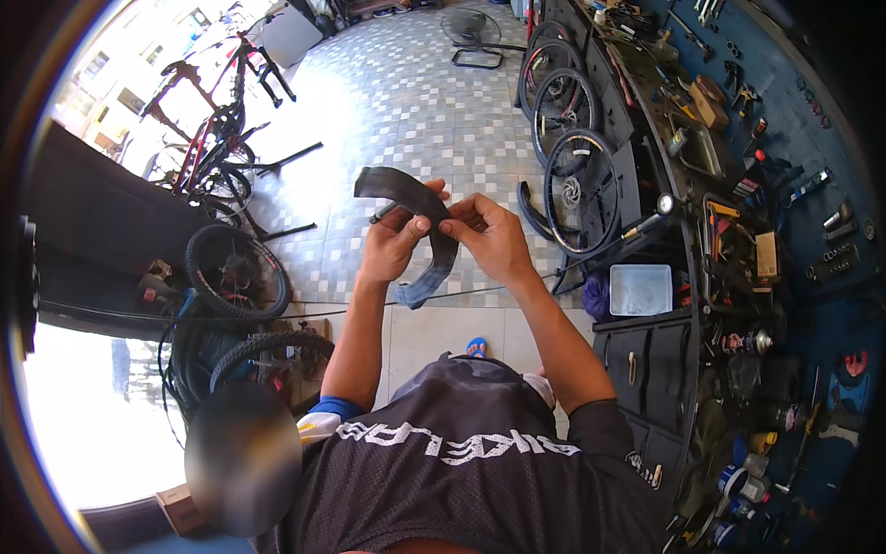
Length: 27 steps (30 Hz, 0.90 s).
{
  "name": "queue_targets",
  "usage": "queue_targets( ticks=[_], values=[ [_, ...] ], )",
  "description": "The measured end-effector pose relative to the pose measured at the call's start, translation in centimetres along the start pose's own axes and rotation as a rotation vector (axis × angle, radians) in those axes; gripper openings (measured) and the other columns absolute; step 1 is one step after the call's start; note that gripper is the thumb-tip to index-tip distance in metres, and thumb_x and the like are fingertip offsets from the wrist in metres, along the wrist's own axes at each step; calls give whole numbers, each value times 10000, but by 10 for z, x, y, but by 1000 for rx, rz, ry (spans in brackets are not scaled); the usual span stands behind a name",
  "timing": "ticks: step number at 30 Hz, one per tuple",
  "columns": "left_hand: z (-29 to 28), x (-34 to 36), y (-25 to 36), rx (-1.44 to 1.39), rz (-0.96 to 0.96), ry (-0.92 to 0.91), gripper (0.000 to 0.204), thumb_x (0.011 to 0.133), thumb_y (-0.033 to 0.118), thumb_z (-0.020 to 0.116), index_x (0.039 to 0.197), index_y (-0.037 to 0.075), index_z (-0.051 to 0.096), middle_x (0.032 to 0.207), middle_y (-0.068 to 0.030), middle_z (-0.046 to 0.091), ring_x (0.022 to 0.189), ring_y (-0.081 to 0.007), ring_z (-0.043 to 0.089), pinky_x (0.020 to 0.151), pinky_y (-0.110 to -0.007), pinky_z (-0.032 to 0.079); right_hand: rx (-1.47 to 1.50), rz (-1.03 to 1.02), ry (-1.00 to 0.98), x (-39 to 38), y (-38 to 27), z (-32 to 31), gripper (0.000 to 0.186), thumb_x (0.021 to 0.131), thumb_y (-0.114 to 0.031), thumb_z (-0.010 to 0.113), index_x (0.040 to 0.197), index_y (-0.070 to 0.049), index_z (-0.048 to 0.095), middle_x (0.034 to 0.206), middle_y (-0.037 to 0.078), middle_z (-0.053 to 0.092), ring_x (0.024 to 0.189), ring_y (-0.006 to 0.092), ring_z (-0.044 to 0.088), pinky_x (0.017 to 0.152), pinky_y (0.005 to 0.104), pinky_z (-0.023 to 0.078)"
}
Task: The person removes a bicycle tire from a wheel, inspects the tire and inner tube, inflates the inner tube with a floor pump, and then installs the inner tube and tire back onto the wheel. The person finishes by inflating the tire to the desired pressure.
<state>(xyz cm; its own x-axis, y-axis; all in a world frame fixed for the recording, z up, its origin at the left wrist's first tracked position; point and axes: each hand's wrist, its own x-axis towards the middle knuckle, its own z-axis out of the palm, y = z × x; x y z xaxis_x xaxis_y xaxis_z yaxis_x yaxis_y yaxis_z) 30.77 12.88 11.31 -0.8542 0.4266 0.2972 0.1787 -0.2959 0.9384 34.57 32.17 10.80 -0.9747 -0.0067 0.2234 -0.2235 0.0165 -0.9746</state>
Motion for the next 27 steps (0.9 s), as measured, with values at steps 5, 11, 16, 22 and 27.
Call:
queue_targets(
  ticks=[5,11,16,22,27],
  values=[
    [-11,-10,13,55,-36,55,501,989,211,735,1413,-16,596,1362,-126,674,1227,-225,640,1074,-404,504,-183,-90,81,0,-9,23,139,921,-96,804,956,-5,704,896,91,754,770,131,735,663,269,571],
    [-6,-12,10,-37,26,160,531,926,-4,765,1423,-26,580,1375,-124,653,1216,-198,638,1027,-363,558,-303,-220,194,2,-12,37,122,907,-66,798,959,14,721,897,122,742,787,192,765,664,294,601],
    [-6,-9,9,26,73,224,409,904,-59,755,1298,-33,648,1440,-142,605,1251,-212,618,1054,-388,553,-188,-207,203,1,-15,46,95,921,-57,771,989,3,743,928,125,761,855,211,780,712,304,621],
    [5,-6,10,8,100,252,386,894,-76,758,1267,-33,666,1436,-147,605,1279,-226,599,1084,-399,532,-294,-147,233,3,-20,41,268,944,-104,746,1193,-24,687,1005,116,774,888,230,771,764,321,599],
    [13,-4,14,58,68,244,418,887,-63,772,1288,-37,659,1428,-138,612,1279,-221,601,1091,-396,528,-437,-275,285,3,-17,36,308,915,-120,765,1196,-51,659,963,95,760,846,231,725,752,353,571]
  ],
)
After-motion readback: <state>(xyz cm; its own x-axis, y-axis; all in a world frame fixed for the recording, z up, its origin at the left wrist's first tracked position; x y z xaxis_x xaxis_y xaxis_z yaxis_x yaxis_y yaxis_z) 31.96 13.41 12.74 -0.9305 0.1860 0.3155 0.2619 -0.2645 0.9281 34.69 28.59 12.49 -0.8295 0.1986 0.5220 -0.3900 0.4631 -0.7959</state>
